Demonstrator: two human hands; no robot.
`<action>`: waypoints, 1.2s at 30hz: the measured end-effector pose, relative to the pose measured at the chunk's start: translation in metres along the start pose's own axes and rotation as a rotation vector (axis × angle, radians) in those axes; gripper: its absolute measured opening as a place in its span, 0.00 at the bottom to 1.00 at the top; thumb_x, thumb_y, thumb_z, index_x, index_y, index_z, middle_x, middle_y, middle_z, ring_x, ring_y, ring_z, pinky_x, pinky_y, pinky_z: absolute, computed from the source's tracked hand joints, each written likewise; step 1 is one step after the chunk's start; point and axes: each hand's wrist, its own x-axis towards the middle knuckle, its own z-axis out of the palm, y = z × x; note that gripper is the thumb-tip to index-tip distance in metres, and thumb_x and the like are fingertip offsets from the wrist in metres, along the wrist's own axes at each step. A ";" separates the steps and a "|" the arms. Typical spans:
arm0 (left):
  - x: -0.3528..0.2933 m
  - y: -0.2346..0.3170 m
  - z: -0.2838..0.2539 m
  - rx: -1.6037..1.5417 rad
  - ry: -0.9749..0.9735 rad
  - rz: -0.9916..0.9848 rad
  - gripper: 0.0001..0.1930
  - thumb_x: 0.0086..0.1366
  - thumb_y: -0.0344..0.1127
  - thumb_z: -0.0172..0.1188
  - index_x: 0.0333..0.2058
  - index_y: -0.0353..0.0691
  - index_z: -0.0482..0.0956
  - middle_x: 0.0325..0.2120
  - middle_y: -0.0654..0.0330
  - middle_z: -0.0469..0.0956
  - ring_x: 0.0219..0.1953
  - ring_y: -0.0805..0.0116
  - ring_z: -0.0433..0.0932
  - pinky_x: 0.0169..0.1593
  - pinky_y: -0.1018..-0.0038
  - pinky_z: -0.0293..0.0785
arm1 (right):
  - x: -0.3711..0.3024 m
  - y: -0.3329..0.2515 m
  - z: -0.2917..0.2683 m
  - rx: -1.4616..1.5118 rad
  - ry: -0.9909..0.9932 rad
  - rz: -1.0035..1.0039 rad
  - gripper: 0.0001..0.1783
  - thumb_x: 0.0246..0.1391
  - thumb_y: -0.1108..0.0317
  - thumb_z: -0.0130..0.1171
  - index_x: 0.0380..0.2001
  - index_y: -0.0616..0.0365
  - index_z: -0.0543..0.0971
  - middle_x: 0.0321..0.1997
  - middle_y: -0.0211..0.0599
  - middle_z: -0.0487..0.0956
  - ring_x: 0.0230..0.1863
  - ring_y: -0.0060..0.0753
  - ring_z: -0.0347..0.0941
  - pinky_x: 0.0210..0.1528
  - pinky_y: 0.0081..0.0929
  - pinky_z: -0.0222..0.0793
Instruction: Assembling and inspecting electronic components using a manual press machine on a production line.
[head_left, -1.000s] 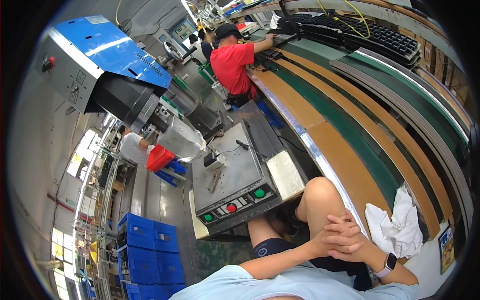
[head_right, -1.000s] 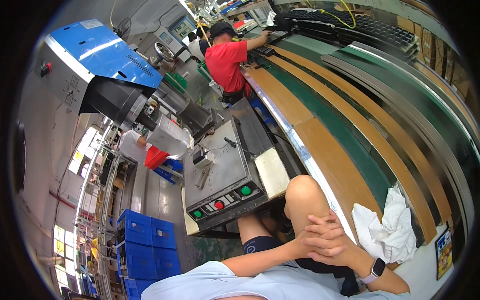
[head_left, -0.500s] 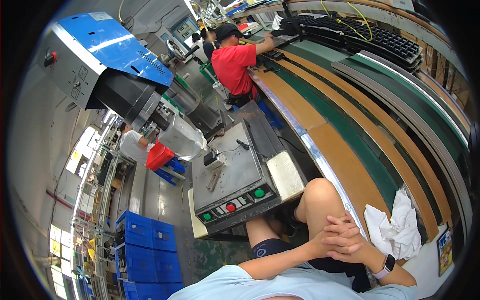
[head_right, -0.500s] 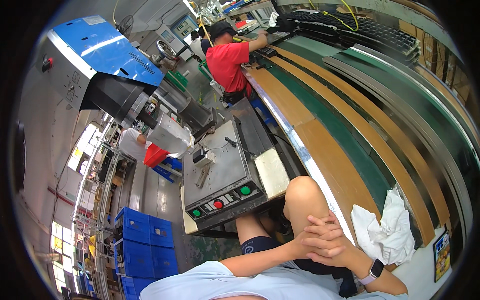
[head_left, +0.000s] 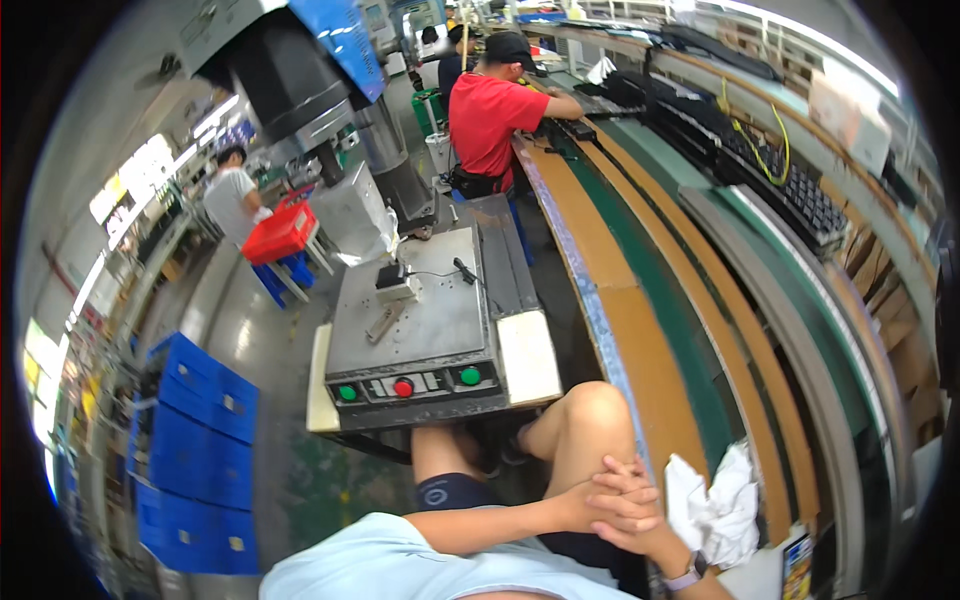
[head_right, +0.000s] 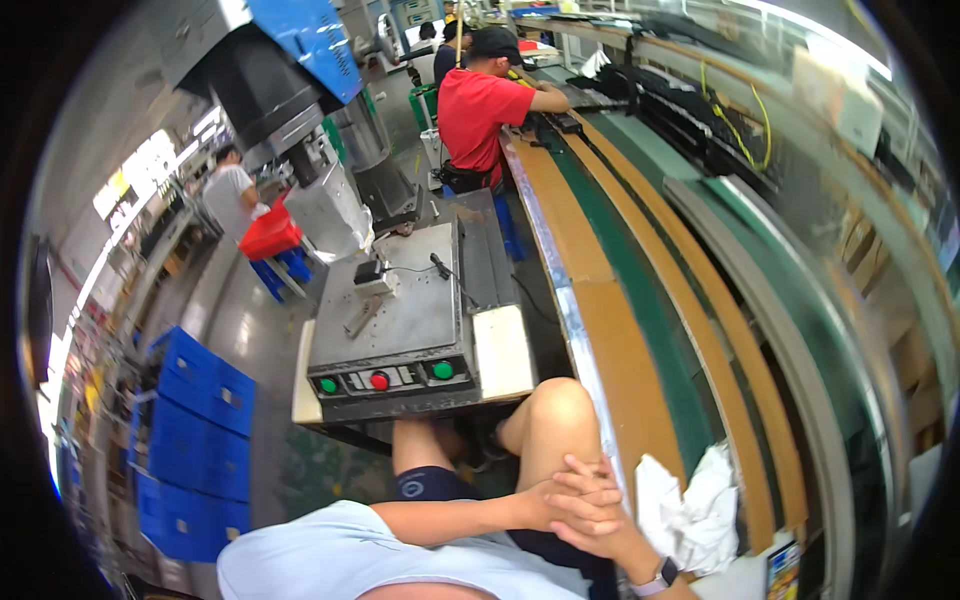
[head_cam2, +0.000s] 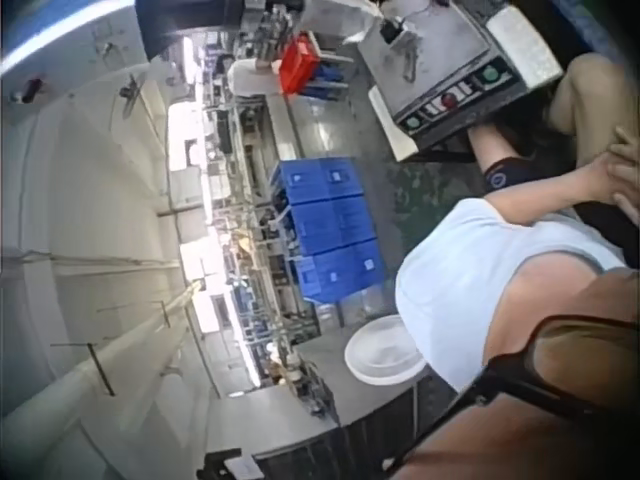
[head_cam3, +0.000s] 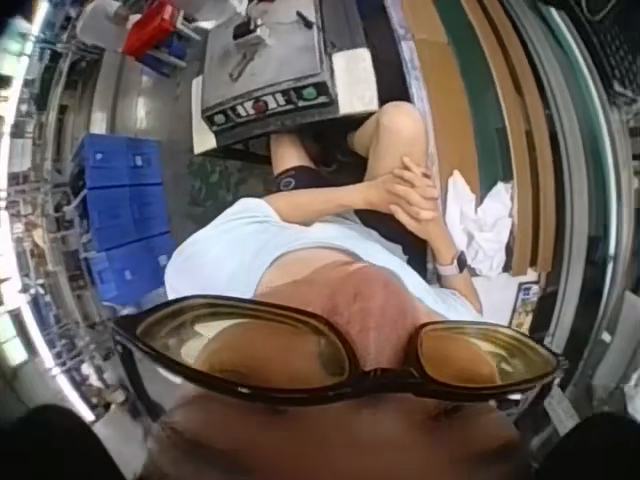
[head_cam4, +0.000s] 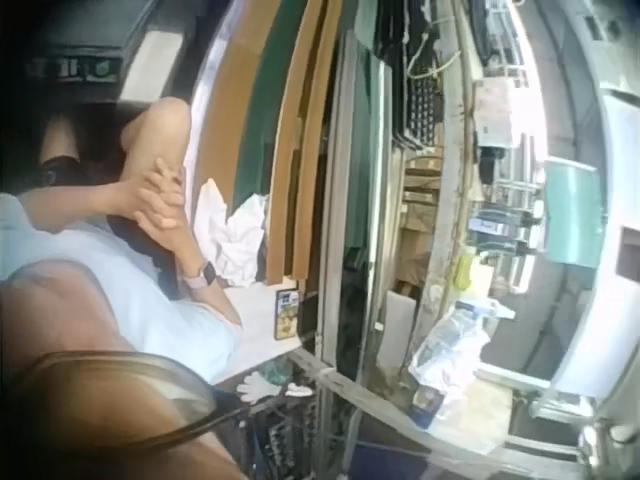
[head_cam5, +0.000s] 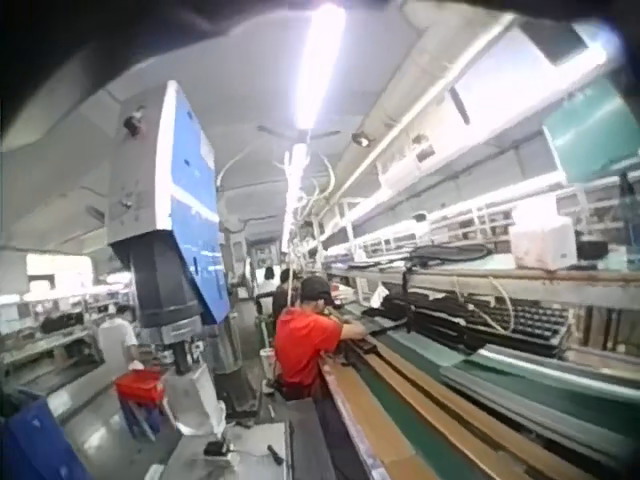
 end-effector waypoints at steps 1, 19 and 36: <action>0.001 0.005 -0.004 -0.071 -0.013 0.006 0.31 0.62 0.29 0.53 0.65 0.46 0.59 0.58 0.60 0.67 0.53 0.62 0.73 0.53 0.62 0.70 | -0.003 0.002 0.002 0.028 0.002 0.026 0.20 0.38 0.67 0.68 0.40 0.52 0.84 0.56 0.42 0.78 0.68 0.54 0.63 0.72 0.55 0.40; 0.187 -0.112 0.000 -1.586 0.106 0.976 0.24 0.55 0.30 0.54 0.53 0.44 0.69 0.48 0.58 0.73 0.48 0.58 0.75 0.52 0.63 0.70 | 0.095 -0.012 -0.013 -0.135 -0.014 -0.192 0.24 0.54 0.58 0.59 0.52 0.58 0.75 0.64 0.50 0.69 0.70 0.61 0.57 0.71 0.57 0.46; 0.269 -0.093 0.023 -2.232 -0.186 1.923 0.19 0.50 0.33 0.58 0.44 0.37 0.78 0.44 0.54 0.79 0.42 0.56 0.77 0.48 0.63 0.73 | 0.117 0.028 -0.002 0.035 0.346 0.251 0.24 0.57 0.67 0.48 0.56 0.65 0.69 0.59 0.51 0.71 0.59 0.48 0.68 0.63 0.40 0.63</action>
